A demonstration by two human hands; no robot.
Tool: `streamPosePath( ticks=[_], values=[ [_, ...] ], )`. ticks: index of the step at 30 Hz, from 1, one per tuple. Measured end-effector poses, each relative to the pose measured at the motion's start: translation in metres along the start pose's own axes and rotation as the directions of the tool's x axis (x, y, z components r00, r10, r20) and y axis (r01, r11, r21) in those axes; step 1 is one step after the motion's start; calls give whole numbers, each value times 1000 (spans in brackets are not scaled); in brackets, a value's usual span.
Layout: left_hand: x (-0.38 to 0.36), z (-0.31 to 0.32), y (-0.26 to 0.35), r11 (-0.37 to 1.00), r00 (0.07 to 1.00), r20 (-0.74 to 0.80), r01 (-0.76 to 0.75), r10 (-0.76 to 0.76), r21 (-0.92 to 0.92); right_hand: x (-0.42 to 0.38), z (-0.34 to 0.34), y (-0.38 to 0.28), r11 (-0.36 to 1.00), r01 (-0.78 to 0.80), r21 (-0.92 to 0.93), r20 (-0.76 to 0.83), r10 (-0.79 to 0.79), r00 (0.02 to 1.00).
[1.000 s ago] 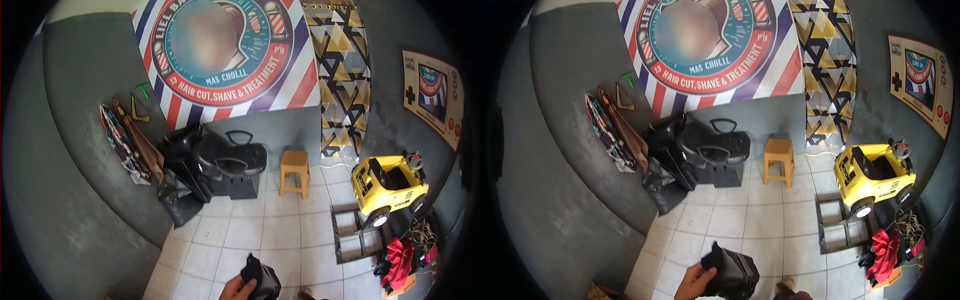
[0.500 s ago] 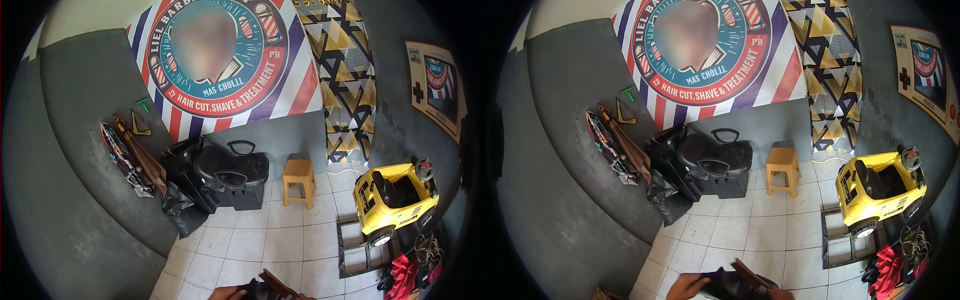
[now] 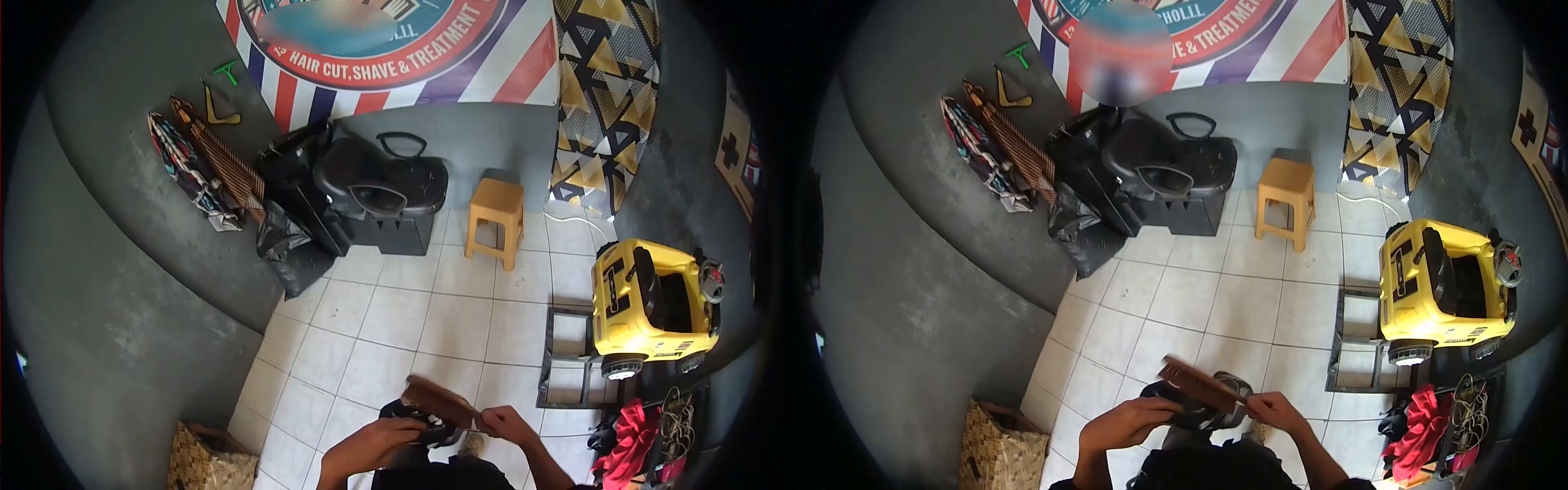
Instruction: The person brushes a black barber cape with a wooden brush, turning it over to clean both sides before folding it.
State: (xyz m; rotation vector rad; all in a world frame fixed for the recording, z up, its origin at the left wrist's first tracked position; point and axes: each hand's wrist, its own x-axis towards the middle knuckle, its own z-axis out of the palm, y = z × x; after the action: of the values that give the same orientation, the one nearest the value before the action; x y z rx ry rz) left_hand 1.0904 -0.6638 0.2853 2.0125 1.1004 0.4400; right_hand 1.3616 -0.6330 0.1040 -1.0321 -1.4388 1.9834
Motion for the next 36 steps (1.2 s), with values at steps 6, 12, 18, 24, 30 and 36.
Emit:
streamPosePath(
  ticks=[6, 12, 18, 24, 30, 36],
  values=[
    [-7, -40, -25, 984, 988, 16, -153, 155, -89, 55, -45, 20, 802, -411, -433, 142, 511, 848],
    [-15, -87, -73, 976, 989, -78, -134, 123, -171, 52, -85, 129, -43, -656, -753, -636, 302, 710],
    [0, -105, -122, 974, 951, -257, 122, -169, -191, 84, -92, 157, 858, -457, -234, -663, 202, 720],
    [70, -42, -168, 859, 849, -386, 141, -361, -493, 166, 86, -40, 992, 94, -83, -516, -124, 848],
    [88, -27, -173, 733, 773, -526, -120, -355, -670, 211, 127, -71, 885, 232, -404, -553, -438, 709],
    [75, -64, -176, 888, 900, -322, 132, -294, -441, 242, 92, -72, 920, 259, -292, -597, -388, 702]
  ],
)
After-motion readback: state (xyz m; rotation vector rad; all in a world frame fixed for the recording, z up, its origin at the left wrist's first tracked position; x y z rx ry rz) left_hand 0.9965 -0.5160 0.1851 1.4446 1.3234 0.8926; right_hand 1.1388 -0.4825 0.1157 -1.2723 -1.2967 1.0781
